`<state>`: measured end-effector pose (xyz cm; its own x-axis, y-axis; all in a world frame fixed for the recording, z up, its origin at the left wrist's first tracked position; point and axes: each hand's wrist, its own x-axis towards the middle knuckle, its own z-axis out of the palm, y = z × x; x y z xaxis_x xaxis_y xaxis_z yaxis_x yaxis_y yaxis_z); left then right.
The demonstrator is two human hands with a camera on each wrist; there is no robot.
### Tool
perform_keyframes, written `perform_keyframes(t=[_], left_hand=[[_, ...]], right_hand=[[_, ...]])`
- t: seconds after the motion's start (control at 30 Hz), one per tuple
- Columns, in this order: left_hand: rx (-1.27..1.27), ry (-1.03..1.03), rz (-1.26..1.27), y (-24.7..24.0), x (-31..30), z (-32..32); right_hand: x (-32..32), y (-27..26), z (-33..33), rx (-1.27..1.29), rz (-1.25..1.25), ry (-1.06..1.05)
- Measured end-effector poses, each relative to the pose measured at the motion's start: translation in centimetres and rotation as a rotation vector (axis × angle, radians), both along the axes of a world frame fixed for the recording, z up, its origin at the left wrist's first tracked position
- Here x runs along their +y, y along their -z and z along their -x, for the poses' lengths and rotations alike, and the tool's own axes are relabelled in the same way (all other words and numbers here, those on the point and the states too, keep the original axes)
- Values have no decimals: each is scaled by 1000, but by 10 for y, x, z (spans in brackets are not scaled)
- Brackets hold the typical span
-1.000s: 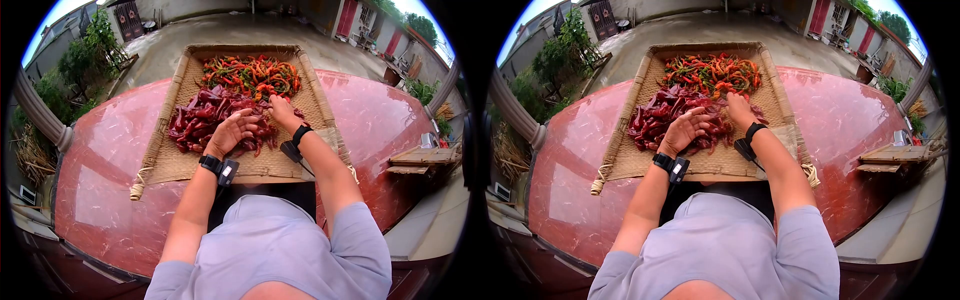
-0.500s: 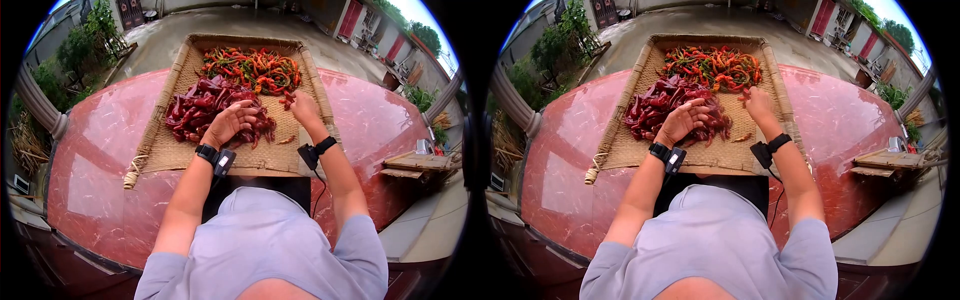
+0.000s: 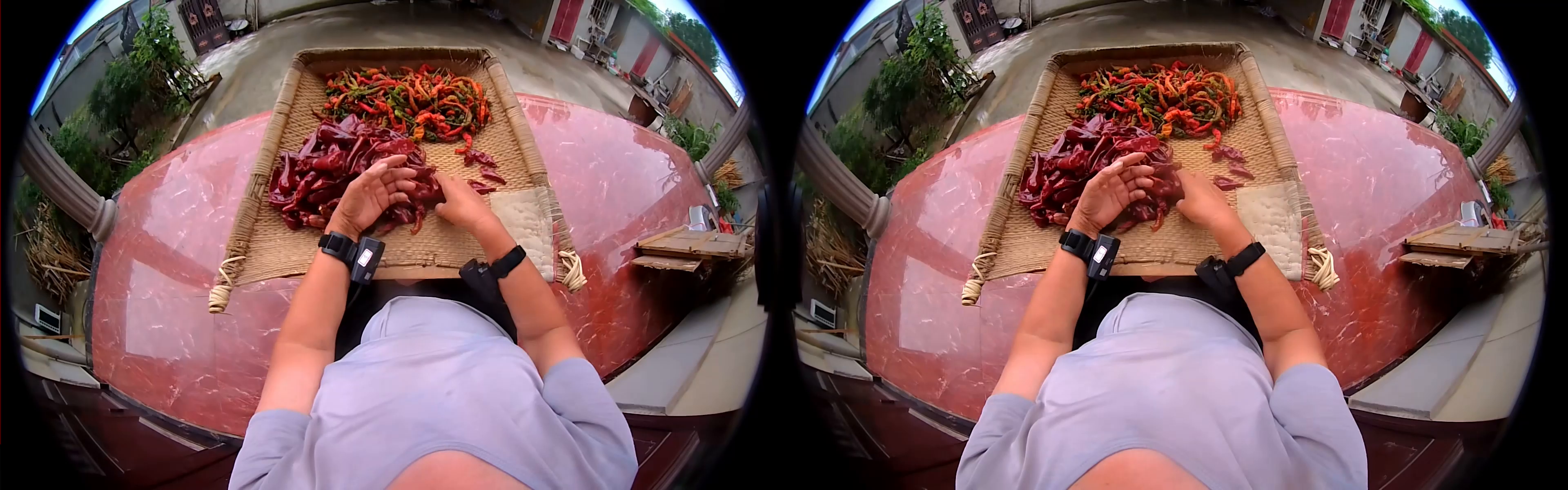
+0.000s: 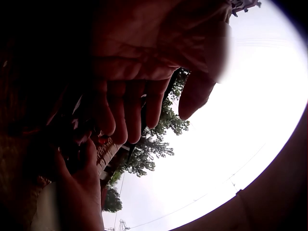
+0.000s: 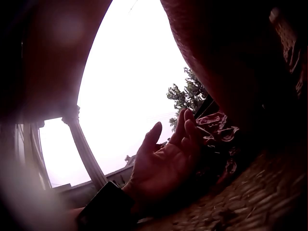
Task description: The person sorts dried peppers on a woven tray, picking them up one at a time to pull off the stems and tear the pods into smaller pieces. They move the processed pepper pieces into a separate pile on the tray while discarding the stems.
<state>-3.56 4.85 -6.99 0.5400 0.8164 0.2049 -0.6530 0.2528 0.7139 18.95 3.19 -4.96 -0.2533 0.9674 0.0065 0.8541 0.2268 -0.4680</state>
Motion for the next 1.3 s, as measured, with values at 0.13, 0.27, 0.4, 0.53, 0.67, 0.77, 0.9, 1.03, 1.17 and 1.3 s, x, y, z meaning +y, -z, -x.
perform_keyframes(t=[0.13,0.27,0.4,0.53,0.67,0.77,0.9,1.03,1.17,1.3], left_hand=[[-13,10,-13,2,-1,0],[22,-3,-22,3,-1,-1],[94,-26,-53,5,-1,-2],[169,-41,-90,8,-1,-5],[297,-82,-75,7,-2,-6],[347,-152,-9,2,-8,-10],[342,-183,36,5,-5,-10],[345,-167,28,8,-3,-10],[338,-143,21,6,-4,-9],[315,-138,11,8,-3,-9]], right_hand=[[3,22,-9,398,-64,98],[-4,3,-12,603,17,268],[-12,-15,-5,909,-7,191],[-21,-19,15,1172,130,124],[-17,2,29,1214,221,103],[-20,1,27,1187,241,111],[-19,1,17,1156,247,136],[-20,6,12,1194,259,124],[-23,-1,13,1294,211,160],[-16,-5,-5,1250,-80,320]])
